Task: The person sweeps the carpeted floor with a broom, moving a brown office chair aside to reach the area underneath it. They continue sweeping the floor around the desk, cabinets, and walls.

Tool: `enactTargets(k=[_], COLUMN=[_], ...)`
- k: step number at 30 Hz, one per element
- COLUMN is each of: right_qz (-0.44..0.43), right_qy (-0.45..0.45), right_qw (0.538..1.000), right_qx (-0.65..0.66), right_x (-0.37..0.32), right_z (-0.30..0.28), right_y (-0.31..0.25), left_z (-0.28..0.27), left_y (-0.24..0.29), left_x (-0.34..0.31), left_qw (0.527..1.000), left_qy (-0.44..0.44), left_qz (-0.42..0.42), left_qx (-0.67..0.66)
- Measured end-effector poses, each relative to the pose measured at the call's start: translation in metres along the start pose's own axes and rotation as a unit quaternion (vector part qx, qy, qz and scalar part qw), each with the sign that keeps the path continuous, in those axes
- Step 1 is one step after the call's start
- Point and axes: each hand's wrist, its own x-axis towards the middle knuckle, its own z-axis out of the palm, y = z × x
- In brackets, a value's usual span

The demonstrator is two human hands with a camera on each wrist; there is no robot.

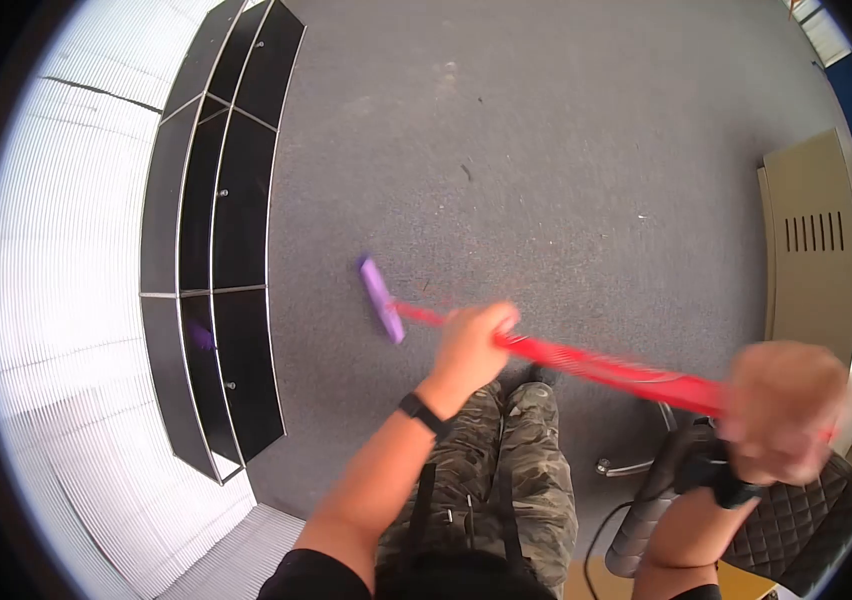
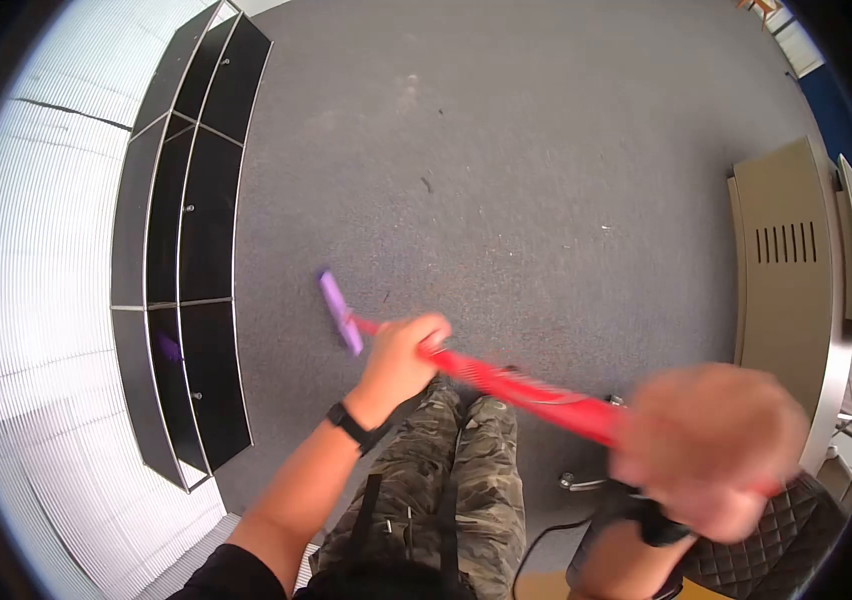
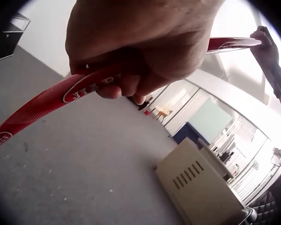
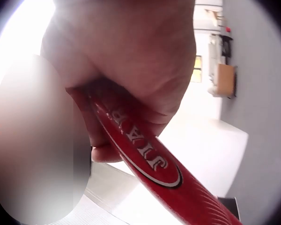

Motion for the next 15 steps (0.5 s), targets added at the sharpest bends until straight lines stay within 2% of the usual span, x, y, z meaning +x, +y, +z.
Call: enactTargets(k=[1,2,3,5,6,7,8,10,12,13,14,15], right_qz=[0.051,0.082,0.175,0.266,0.276,0.323,0.357,0.294,0.249,0.231,0.157,0.068], right_qy=[0.007,0.058,0.04,-0.086,-0.097,-0.106,-0.103,-0.086,-0.021,-0.003,0.054,0.058], right_qw=[0.998,0.995,0.983,0.956,0.952,0.939,0.926,0.951,0.968,0.972,0.984,0.993], right_qx=[0.028,0.025,0.048,0.086,0.088,0.049,0.065,0.041,0.013,-0.031,-0.06,-0.082], right_x=[-0.013,-0.029,-0.04,-0.057,-0.061,-0.058,-0.054,-0.037,-0.015,-0.006,0.006,0.02], right_z=[0.006,0.022,0.034,0.052,0.067,0.077,0.081,0.073,0.052,0.034,0.028,0.024], right_y=[0.029,0.062,0.084,0.137,0.158,0.168,0.175,0.167,0.133,0.112,0.093,0.076], left_z=[-0.007,-0.01,-0.012,-0.023,-0.024,-0.021,-0.02,-0.006,0.004,0.012,0.023,0.029], left_y=[-0.022,-0.052,-0.083,-0.126,-0.146,-0.176,-0.186,-0.198,-0.148,-0.117,-0.1,-0.081], left_x=[-0.026,-0.056,-0.088,-0.141,-0.16,-0.171,-0.172,-0.143,-0.073,-0.037,-0.005,0.025], left_qw=[0.998,0.994,0.991,0.98,0.976,0.979,0.98,0.987,0.979,0.987,0.993,0.996], left_qy=[-0.033,-0.048,-0.039,-0.06,-0.053,-0.069,-0.084,-0.081,-0.105,-0.066,-0.046,-0.046], left_qz=[-0.056,-0.095,-0.124,-0.19,-0.209,-0.193,-0.177,-0.134,-0.176,-0.144,-0.09,-0.037], left_qx=[0.013,0.02,0.013,0.007,0.011,0.019,0.027,-0.023,0.008,-0.013,-0.067,-0.063])
